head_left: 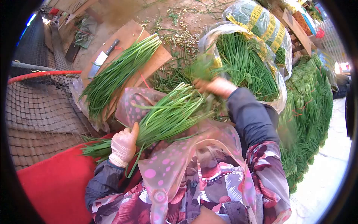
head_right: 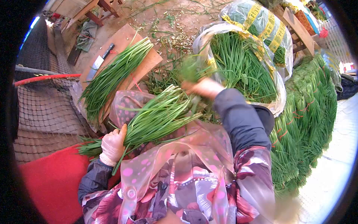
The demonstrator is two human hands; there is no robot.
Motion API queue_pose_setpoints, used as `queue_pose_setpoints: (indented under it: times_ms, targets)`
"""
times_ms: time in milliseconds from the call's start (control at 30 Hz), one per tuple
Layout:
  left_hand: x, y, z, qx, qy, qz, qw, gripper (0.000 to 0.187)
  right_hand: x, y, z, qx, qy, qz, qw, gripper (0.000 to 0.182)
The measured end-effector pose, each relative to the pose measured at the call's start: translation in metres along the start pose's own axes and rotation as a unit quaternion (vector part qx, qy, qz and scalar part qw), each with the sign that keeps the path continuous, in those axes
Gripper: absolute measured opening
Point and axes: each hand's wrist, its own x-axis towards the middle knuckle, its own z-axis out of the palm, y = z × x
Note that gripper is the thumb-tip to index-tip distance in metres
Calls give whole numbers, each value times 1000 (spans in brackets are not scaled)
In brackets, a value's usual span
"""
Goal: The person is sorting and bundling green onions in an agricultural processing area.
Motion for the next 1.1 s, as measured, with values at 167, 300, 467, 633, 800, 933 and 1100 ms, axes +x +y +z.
queue_pose_setpoints:
  times_ms: [167, 300, 467, 633, 800, 933, 1100]
  targets:
    - [-11, -6, 7, 13, 8, 6, 1000, 45, 18, 83, -34, -189, 162, 82, 965, 31]
    - [-6, -7, 10, 3, 4, -1, 1000, 48, -2, 6, -63, 147, 28, 149, 978, 26]
    - [0, -5, 5, 20, -1, 17, 1000, 48, 10, -37, 26, -253, 8, -15, 967, 33]
    - [-7, -10, 14, 29, -10, 8, 999, 45, 10, 3, -56, 49, 131, 117, 983, 38]
    - [4, -4, 5, -2, -29, 0, 1000, 52, -25, -96, 3, -146, -85, -114, 979, 48]
    - [3, -5, 2, -7, -48, 0, 999, 50, -12, -81, 47, -172, -8, -230, 958, 39]
    - [-1, -7, 0, -18, -52, -3, 998, 60, -4, -56, 58, 305, 66, -65, 948, 15]
